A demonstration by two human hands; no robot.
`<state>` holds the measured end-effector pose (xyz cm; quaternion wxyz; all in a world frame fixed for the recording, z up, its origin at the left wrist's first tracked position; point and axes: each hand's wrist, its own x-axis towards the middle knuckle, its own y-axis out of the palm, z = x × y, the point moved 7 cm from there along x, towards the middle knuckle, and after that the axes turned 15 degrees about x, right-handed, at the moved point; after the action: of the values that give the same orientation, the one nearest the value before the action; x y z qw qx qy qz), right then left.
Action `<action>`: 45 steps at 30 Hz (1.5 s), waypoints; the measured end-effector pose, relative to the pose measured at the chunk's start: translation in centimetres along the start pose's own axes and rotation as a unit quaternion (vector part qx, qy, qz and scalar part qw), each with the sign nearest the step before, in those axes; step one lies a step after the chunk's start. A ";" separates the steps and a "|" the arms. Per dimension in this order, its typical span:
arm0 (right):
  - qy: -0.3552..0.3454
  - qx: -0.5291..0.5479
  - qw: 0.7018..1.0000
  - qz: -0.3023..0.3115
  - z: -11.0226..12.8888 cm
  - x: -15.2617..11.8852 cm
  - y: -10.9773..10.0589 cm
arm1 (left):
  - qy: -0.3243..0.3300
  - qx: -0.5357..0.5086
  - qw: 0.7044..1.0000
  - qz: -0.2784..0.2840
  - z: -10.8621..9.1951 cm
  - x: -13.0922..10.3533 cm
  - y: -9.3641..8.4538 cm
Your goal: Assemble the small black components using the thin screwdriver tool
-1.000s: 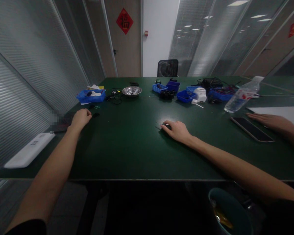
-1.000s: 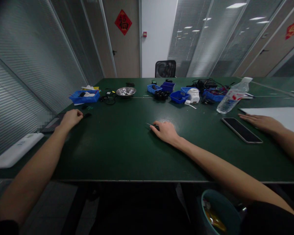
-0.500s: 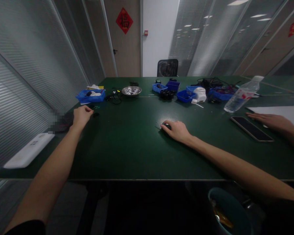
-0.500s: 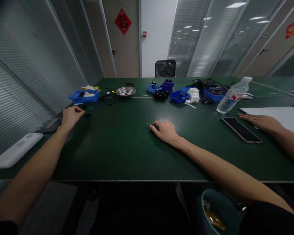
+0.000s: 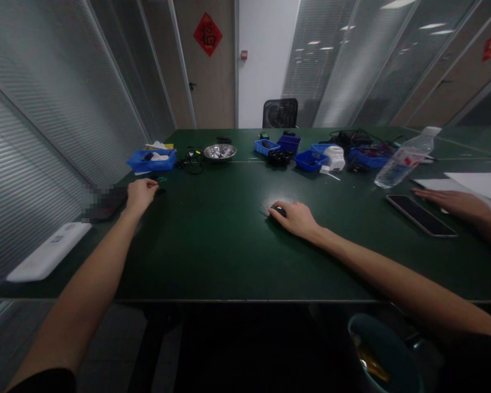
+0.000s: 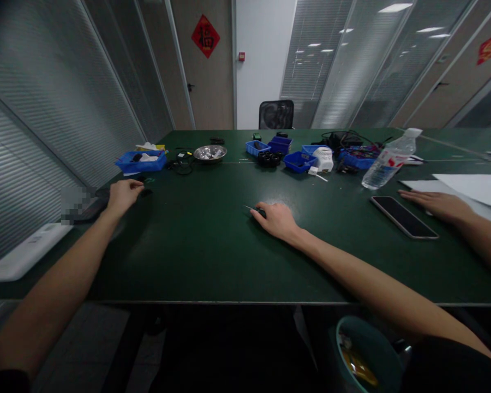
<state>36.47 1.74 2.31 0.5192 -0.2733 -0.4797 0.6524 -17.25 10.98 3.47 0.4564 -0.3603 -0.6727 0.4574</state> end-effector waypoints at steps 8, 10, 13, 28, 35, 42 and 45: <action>0.004 0.012 1.000 0.007 0.0 0.0 0.0 | -0.011 0.009 0.999 0.034 -0.1 -0.2 1.3; 0.003 0.013 1.000 0.006 0.0 0.0 0.0 | -0.017 -0.003 0.999 0.031 -0.2 -0.3 1.2; 0.004 0.010 1.000 0.005 0.0 0.0 0.1 | -0.026 -0.022 0.999 0.020 -0.4 -0.3 0.9; 0.006 0.005 1.000 0.005 0.2 0.0 0.0 | -0.010 -0.008 1.000 0.020 0.9 0.3 1.5; 0.010 0.000 1.000 0.007 -0.1 0.1 0.3 | -0.034 -0.020 0.999 0.019 2.5 0.8 1.2; 0.007 0.012 1.000 0.009 -0.1 0.1 0.2 | -0.063 -0.055 0.996 0.032 3.1 0.8 1.0; 0.004 0.006 1.000 0.007 -0.1 0.0 0.2 | -0.068 -0.056 0.995 0.038 3.2 0.8 0.9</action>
<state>36.45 1.79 2.15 0.5185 -0.2759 -0.4714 0.6579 -20.48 11.06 2.37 0.3711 -0.3790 -0.7126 0.4592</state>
